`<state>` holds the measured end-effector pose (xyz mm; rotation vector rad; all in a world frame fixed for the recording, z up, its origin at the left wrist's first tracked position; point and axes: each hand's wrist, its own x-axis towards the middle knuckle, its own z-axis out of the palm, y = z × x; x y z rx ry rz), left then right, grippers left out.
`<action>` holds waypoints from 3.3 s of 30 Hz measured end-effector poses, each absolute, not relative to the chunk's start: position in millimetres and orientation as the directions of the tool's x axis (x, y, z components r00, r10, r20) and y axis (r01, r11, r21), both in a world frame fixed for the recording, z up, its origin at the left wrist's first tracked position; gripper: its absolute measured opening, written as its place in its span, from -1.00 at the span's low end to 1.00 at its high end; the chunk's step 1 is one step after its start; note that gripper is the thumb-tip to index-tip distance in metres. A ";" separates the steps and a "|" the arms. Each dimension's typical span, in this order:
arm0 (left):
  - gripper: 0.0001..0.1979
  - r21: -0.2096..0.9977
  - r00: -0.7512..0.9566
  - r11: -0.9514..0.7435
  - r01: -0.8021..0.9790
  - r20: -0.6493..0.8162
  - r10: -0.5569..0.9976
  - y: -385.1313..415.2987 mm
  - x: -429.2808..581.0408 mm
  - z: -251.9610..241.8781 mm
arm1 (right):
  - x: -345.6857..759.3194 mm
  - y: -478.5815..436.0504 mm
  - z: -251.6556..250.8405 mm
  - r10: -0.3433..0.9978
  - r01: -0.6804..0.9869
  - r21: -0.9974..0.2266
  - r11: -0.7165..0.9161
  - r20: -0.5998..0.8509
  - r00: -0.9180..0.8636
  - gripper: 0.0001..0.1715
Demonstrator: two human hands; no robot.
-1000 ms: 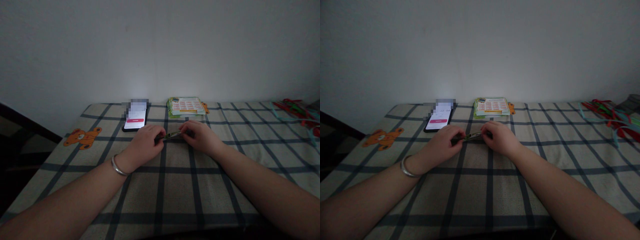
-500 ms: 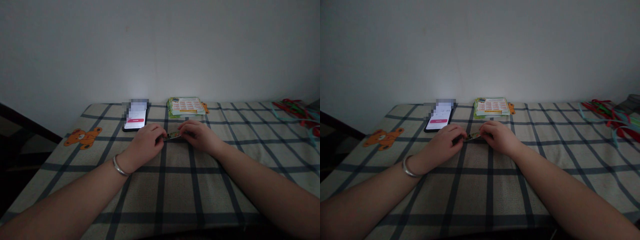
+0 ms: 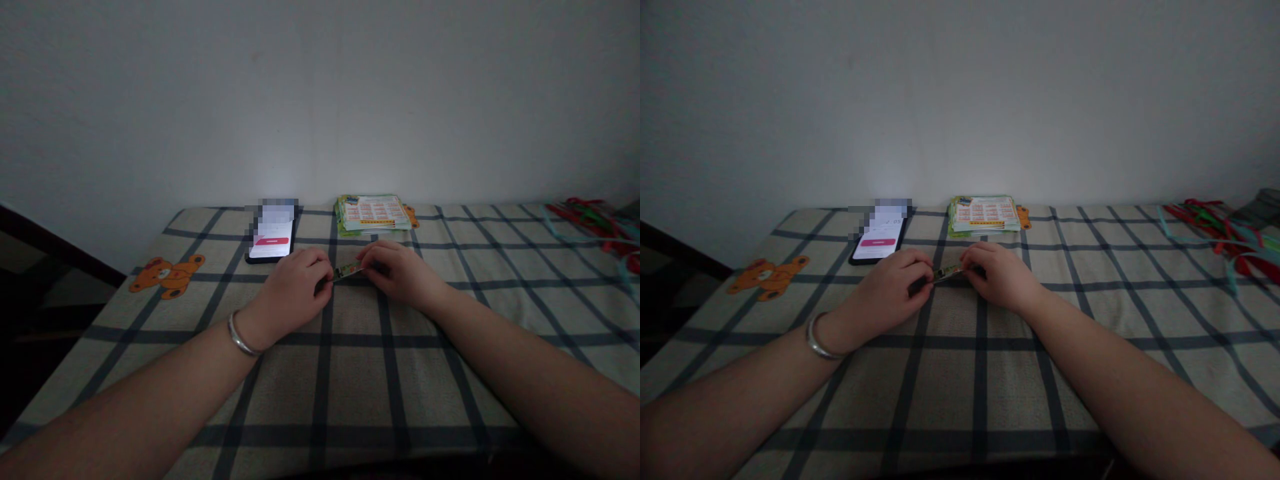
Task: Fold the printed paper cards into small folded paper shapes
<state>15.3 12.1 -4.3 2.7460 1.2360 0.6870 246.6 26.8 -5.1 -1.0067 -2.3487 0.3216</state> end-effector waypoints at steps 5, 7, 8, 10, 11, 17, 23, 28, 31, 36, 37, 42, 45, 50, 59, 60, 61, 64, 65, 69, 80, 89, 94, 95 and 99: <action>-0.91 0.236 0.578 -0.679 0.695 0.380 0.723 12.9 13.9 -5.9 | 247.7 27.1 -4.2 0.709 0.582 -0.404 0.705 0.398 -0.582 -0.89; -0.92 0.245 0.577 -0.681 0.690 0.381 0.722 13.3 13.6 -6.1 | 248.2 27.6 -4.6 0.704 0.581 -0.398 0.710 0.396 -0.589 -0.89; -0.92 0.256 0.573 -0.679 0.688 0.382 0.725 13.4 13.6 -6.0 | 248.4 27.8 -4.9 0.704 0.582 -0.396 0.710 0.393 -0.591 -0.88; -0.93 0.286 0.560 -0.673 0.682 0.386 0.733 13.8 13.8 -5.4 | 248.4 28.1 -5.4 0.706 0.586 -0.393 0.708 0.388 -0.592 -0.88; -0.93 0.301 0.551 -0.668 0.681 0.390 0.738 13.9 13.9 -5.1 | 248.2 28.1 -5.6 0.709 0.589 -0.394 0.706 0.386 -0.591 -0.88; -0.94 0.357 0.477 -0.601 0.715 0.379 0.793 14.1 15.2 -6.9 | 246.8 28.4 -6.2 0.740 0.609 -0.421 0.672 0.370 -0.561 -0.88; -0.80 0.374 0.448 -0.585 0.720 0.394 0.803 16.8 17.3 -11.4 | 245.7 28.4 -6.2 0.758 0.627 -0.428 0.652 0.352 -0.548 -0.90; -0.83 0.380 0.484 -0.613 0.693 0.386 0.786 17.8 18.3 -10.5 | 244.7 29.1 -6.3 0.765 0.634 -0.428 0.644 0.356 -0.537 -0.89; -0.82 0.400 0.473 -0.603 0.690 0.381 0.794 16.9 18.2 -9.6 | 244.5 29.3 -6.5 0.762 0.630 -0.428 0.648 0.361 -0.538 -0.88; -0.85 0.409 0.460 -0.592 0.694 0.382 0.802 16.8 18.2 -9.9 | 244.4 28.4 -6.5 0.753 0.622 -0.425 0.658 0.369 -0.545 -0.87; -0.85 0.411 0.456 -0.590 0.695 0.383 0.804 17.0 18.2 -10.1 | 244.5 28.3 -6.6 0.752 0.621 -0.425 0.659 0.370 -0.545 -0.87; -0.89 0.384 0.450 -0.581 0.718 0.381 0.808 16.7 17.4 -9.4 | 245.0 28.6 -6.9 0.707 0.579 -0.406 0.707 0.365 -0.606 -0.83; -0.92 0.316 0.501 -0.622 0.716 0.388 0.774 15.7 17.1 -7.9 | 244.8 28.9 -6.6 0.681 0.555 -0.397 0.731 0.373 -0.630 -0.81; -0.90 0.244 0.534 -0.651 0.719 0.406 0.742 13.4 17.3 -6.4 | 245.5 30.5 -7.8 0.667 0.531 -0.407 0.743 0.388 -0.636 -0.83; -0.92 0.091 0.555 -0.632 0.770 0.393 0.733 7.6 20.0 -3.0 | 246.7 30.4 -10.7 0.639 0.507 -0.393 0.767 0.393 -0.661 -0.81; -0.90 0.089 0.542 -0.618 0.781 0.396 0.742 7.8 20.1 -2.8 | 246.6 30.1 -10.4 0.638 0.510 -0.387 0.768 0.389 -0.665 -0.82; -0.89 0.086 0.534 -0.610 0.788 0.398 0.746 8.1 20.0 -2.8 | 246.7 30.1 -10.2 0.638 0.514 -0.382 0.768 0.387 -0.666 -0.82; -0.93 0.051 0.554 -0.622 0.781 0.401 0.729 9.3 18.9 -3.5 | 247.0 31.1 -10.4 0.635 0.515 -0.374 0.771 0.384 -0.671 -0.82; -0.94 0.031 0.563 -0.627 0.779 0.408 0.719 9.4 18.4 -3.8 | 247.0 31.5 -10.5 0.633 0.515 -0.373 0.772 0.382 -0.673 -0.82; -0.91 -0.049 0.562 -0.618 0.785 0.477 0.676 8.3 17.0 -3.8 | 246.3 31.1 -9.2 0.639 0.522 -0.372 0.768 0.383 -0.667 -0.84; -0.96 0.027 0.562 -0.659 0.752 0.497 0.661 12.2 14.7 -6.0 | 246.4 31.8 -9.9 0.626 0.499 -0.382 0.778 0.395 -0.672 -0.84; -0.94 0.144 0.568 -0.701 0.698 0.484 0.665 18.9 11.3 -11.2 | 247.3 30.8 -9.0 0.626 0.480 -0.409 0.776 0.407 -0.665 -0.82; -0.92 0.125 0.589 -0.713 0.690 0.476 0.653 17.6 11.7 -7.7 | 255.0 28.7 -3.8 0.650 0.547 -0.353 0.760 0.376 -0.660 -0.68; -0.92 0.122 0.592 -0.716 0.687 0.476 0.650 17.4 11.7 -7.3 | 257.1 28.6 -2.7 0.656 0.560 -0.342 0.755 0.367 -0.660 -0.66; -0.91 0.074 0.612 -0.720 0.691 0.472 0.635 17.0 12.3 -6.6 | 262.8 29.8 -0.7 0.669 0.592 -0.312 0.743 0.351 -0.655 -0.72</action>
